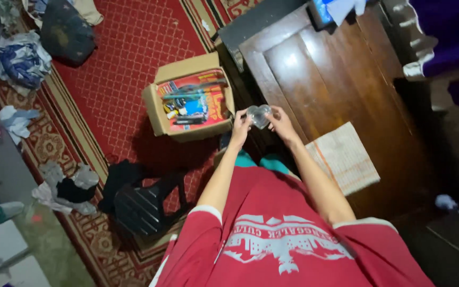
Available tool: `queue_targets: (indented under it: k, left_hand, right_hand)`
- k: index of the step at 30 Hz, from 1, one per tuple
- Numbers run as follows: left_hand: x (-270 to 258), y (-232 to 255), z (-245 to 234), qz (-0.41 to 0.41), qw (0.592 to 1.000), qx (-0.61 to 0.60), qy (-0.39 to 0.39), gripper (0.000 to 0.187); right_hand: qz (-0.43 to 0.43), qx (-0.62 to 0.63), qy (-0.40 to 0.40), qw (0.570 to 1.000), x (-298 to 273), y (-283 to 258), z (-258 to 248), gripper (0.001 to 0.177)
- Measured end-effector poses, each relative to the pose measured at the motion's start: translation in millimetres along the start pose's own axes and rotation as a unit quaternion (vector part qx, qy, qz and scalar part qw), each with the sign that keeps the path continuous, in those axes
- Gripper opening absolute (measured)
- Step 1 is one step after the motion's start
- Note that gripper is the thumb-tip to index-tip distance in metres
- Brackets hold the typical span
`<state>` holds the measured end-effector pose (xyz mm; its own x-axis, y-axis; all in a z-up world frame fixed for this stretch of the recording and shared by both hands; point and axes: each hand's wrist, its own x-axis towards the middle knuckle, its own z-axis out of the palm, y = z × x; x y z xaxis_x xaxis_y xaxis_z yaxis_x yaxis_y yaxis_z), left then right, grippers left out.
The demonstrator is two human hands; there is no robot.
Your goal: The person is tidying various objects by moving them between a wooden table and a cardboard box, and then smoothing out a cloth on the table.
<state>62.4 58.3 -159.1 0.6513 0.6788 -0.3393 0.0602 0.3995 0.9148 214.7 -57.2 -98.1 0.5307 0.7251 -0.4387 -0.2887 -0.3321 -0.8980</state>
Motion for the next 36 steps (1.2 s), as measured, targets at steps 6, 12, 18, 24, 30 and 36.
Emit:
queue_targets:
  k: [6,12,18,24,30,36]
  left_hand:
    - [19,21,-78,-0.018,1.000,0.003,0.003,0.038]
    - [46,33,-184,-0.033,0.999,0.017,0.025,0.046]
    - [59,13,-267,-0.024,1.000,0.007,0.016,0.050]
    - [27,64,-297,-0.014,0.958,0.280,0.053,0.051]
    - [44,64,-301,0.121,0.924,0.354,-0.070,0.060]
    - [71,94,-274,0.061,0.848,0.516,-0.104,0.068]
  right_hand:
    - [-0.003,-0.028,-0.036,0.999,38,-22,66,0.048]
    - [0.061,-0.012,-0.061,0.996,63,-39,166,0.049]
    - [0.046,-0.076,-0.065,0.994,115,15,222,0.052]
    - [0.128,0.028,0.040,0.991,119,23,256,0.053]
    - [0.147,-0.080,0.166,0.972,110,39,255,0.057]
    - [0.063,-0.145,0.258,0.953,140,80,244,0.054]
